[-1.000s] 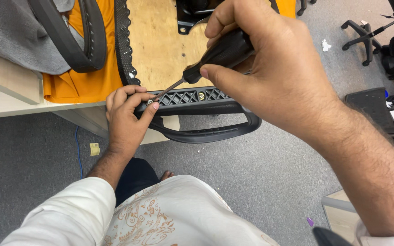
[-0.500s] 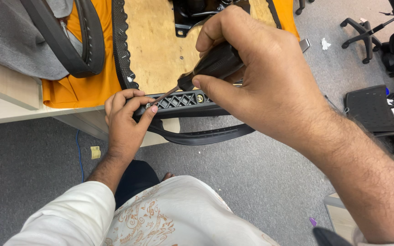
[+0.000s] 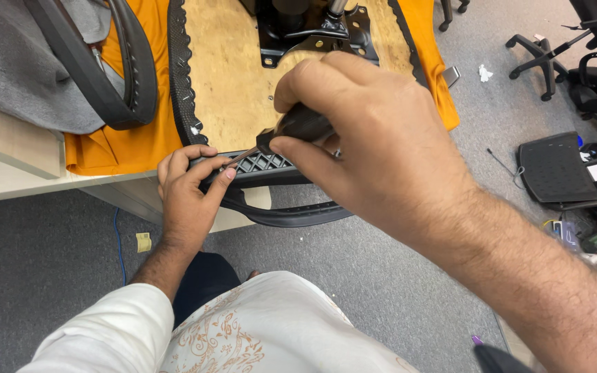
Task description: The person uses a screwdriver to tighten screws on a black plastic chair armrest attached to a wooden base. The person holds the armrest steady with one hand while turning the screwdriver with the other to secure the fasteners.
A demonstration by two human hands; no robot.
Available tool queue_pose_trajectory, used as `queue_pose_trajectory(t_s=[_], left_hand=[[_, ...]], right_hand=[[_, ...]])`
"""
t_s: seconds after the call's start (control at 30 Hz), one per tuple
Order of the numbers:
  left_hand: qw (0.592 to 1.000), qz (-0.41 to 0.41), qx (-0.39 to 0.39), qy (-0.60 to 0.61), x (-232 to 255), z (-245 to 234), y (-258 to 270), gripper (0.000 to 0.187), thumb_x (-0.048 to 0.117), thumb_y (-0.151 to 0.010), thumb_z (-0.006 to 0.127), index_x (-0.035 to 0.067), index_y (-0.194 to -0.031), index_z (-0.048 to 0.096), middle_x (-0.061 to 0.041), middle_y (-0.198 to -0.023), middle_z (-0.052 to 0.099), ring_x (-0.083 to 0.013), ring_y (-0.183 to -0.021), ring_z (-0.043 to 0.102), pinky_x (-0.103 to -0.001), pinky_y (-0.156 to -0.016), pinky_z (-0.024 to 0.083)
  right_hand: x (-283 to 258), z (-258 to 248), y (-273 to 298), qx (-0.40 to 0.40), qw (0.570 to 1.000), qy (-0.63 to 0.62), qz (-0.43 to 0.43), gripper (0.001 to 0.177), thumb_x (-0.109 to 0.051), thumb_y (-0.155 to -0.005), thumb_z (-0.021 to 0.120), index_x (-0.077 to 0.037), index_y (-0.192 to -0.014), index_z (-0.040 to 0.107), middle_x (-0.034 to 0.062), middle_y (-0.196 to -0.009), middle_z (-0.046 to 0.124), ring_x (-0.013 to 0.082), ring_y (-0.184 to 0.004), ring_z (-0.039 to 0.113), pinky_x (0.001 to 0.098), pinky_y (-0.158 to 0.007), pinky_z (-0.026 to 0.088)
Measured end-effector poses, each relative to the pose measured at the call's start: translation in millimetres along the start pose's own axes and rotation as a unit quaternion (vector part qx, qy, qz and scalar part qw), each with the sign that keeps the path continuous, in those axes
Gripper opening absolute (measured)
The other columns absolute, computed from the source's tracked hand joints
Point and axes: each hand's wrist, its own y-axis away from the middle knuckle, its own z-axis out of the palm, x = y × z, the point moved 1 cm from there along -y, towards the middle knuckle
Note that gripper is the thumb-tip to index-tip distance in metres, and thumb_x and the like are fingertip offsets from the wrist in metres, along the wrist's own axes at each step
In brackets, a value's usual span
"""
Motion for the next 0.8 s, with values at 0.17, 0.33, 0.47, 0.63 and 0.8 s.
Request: queue_pose_trajectory(t_s=[0.17, 0.33, 0.47, 0.63, 0.8], left_hand=[[0.999, 0.023, 0.017, -0.026, 8, -3, 2, 0.020, 0.026, -0.094, 0.076, 0.021, -0.113, 0.082, 0.001, -0.123, 0.062, -0.0250, -0.130, 0.045, -0.049, -0.113, 0.029], [0.992, 0.101, 0.020, -0.078, 10, -8, -4, 0.015, 0.023, -0.094, 0.075, 0.019, -0.108, 0.080, 0.005, -0.110, 0.071, -0.0226, -0.127, 0.053, -0.047, -0.113, 0.029], [0.994, 0.096, -0.015, -0.046, 5, -11, -12, 0.012, 0.019, -0.090, 0.077, 0.019, -0.102, 0.080, 0.004, -0.104, 0.071, -0.0216, -0.115, 0.058, -0.041, -0.108, 0.037], [0.996, 0.081, -0.015, -0.017, 4, -11, -14, 0.012, 0.017, -0.085, 0.079, 0.018, -0.097, 0.082, 0.003, -0.099, 0.070, -0.0213, -0.112, 0.059, -0.041, -0.103, 0.040], [0.996, 0.082, -0.027, 0.028, 2, -14, -14, 0.013, 0.017, -0.086, 0.078, 0.018, -0.098, 0.082, 0.003, -0.098, 0.070, -0.0215, -0.109, 0.059, -0.040, -0.100, 0.042]], right_hand=[[-12, 2, -6, -0.039, 0.999, 0.016, 0.006, 0.026, -0.016, -0.092, 0.081, -0.006, -0.107, 0.062, 0.0108, -0.102, 0.065, 0.0300, -0.091, 0.073, 0.0434, -0.073, 0.058], [-23, -6, -14, -0.164, 0.986, 0.024, -0.020, 0.024, -0.010, -0.084, 0.076, -0.006, -0.106, 0.066, 0.0127, -0.101, 0.064, 0.0335, -0.085, 0.073, 0.0443, -0.070, 0.059], [-24, -14, -18, -0.314, 0.938, 0.113, -0.092, 0.017, -0.010, -0.085, 0.074, -0.005, -0.100, 0.068, 0.0144, -0.095, 0.066, 0.0329, -0.084, 0.074, 0.0449, -0.068, 0.060], [-25, -4, -33, -0.425, 0.867, 0.191, -0.179, 0.009, -0.010, -0.086, 0.071, -0.003, -0.093, 0.071, 0.0164, -0.088, 0.069, 0.0323, -0.083, 0.075, 0.0457, -0.066, 0.062], [-30, 0, -47, -0.472, 0.841, 0.196, -0.176, 0.009, -0.008, -0.088, 0.068, -0.001, -0.085, 0.074, 0.0178, -0.078, 0.072, 0.0317, -0.080, 0.077, 0.0469, -0.063, 0.063]])
